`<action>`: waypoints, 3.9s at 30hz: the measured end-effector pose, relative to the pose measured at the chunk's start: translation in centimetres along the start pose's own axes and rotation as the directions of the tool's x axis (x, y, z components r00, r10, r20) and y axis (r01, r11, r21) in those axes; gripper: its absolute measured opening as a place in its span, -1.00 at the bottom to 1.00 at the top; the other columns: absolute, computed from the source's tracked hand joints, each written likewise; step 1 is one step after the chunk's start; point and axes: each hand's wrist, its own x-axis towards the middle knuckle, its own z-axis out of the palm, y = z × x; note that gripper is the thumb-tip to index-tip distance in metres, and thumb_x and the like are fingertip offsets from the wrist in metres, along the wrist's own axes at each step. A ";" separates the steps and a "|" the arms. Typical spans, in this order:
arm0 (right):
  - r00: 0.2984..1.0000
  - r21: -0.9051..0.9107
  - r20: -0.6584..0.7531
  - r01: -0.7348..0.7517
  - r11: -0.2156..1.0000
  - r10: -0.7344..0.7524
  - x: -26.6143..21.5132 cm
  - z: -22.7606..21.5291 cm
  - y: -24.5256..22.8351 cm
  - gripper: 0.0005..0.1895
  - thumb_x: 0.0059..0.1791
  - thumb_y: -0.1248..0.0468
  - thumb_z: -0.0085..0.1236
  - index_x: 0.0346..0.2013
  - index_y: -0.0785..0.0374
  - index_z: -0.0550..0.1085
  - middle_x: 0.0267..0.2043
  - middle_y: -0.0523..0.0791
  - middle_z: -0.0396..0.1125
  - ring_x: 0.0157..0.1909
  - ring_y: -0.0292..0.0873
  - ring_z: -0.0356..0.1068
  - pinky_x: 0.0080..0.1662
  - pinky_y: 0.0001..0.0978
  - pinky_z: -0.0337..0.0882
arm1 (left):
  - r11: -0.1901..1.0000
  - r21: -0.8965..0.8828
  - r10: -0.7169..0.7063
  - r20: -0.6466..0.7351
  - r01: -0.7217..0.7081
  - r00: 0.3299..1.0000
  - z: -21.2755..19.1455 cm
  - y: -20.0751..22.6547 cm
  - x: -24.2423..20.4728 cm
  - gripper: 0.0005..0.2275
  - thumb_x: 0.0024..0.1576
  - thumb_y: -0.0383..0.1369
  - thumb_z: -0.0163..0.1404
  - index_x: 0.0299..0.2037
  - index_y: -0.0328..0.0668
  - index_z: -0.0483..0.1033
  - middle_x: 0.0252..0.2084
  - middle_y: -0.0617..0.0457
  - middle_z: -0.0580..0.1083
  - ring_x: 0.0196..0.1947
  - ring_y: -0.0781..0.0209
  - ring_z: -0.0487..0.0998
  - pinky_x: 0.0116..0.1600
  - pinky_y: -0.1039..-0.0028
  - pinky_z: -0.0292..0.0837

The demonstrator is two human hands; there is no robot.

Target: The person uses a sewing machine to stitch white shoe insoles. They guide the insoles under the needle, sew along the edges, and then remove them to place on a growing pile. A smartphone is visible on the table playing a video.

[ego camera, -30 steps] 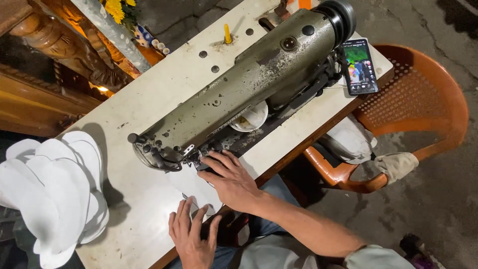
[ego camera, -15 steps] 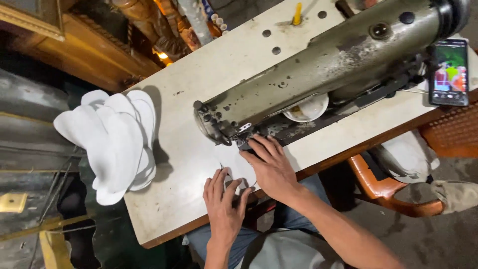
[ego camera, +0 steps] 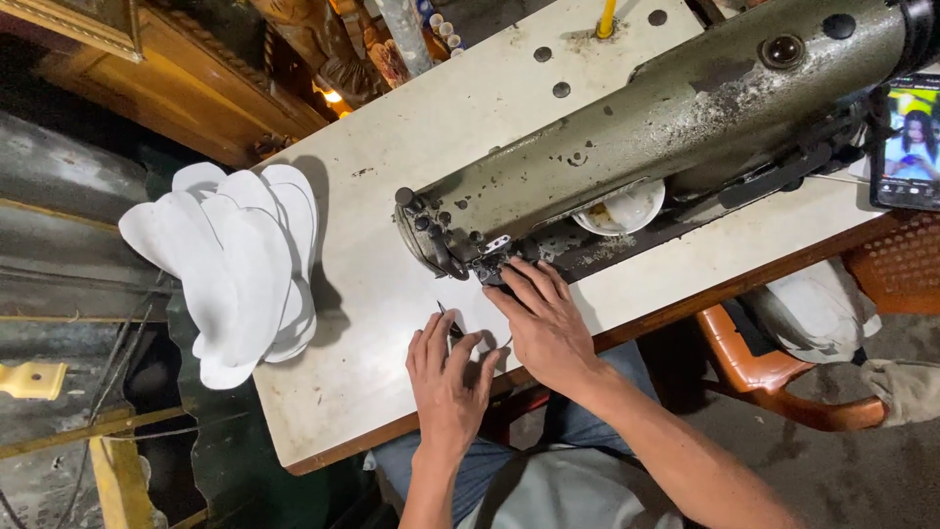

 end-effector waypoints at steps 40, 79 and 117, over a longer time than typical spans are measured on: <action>0.995 0.044 -0.101 -0.018 0.999 0.023 0.0 0.0 -0.3 -0.69 0.02 0.44 -0.03 0.03 0.27 0.51 0.22 0.05 0.34 0.39 0.11 0.20 0.38 0.17 0.14 | 0.999 -0.032 -0.024 0.058 0.026 0.998 0.4 -3.4 3.1 -0.69 0.11 -0.25 0.21 0.01 -0.14 0.53 0.15 -0.19 0.46 0.29 -0.19 0.40 0.35 0.00 0.23; 0.998 0.002 -0.025 -0.050 0.999 0.050 0.8 -0.8 -1.1 -0.52 0.13 -0.04 -0.03 0.15 0.22 0.51 0.23 0.10 0.32 0.45 0.14 0.13 0.40 0.14 0.05 | 0.994 0.097 -0.094 0.429 0.057 0.898 2.4 -10.8 6.9 -0.24 0.10 0.27 0.00 0.44 0.07 0.23 0.52 -0.01 0.14 0.57 0.11 -0.04 0.59 0.12 -0.30; 0.997 -0.165 -0.070 0.024 0.986 -0.036 1.0 0.2 -2.1 -0.55 0.14 0.10 -0.04 0.21 0.33 0.46 0.31 0.03 0.33 0.42 0.08 0.17 0.35 0.07 0.21 | 0.992 0.103 -0.081 0.064 0.074 0.995 -3.6 -3.0 -0.9 -0.66 0.27 -0.21 0.03 0.12 -0.29 0.42 0.30 -0.26 0.35 0.12 -0.19 0.42 0.01 0.11 0.36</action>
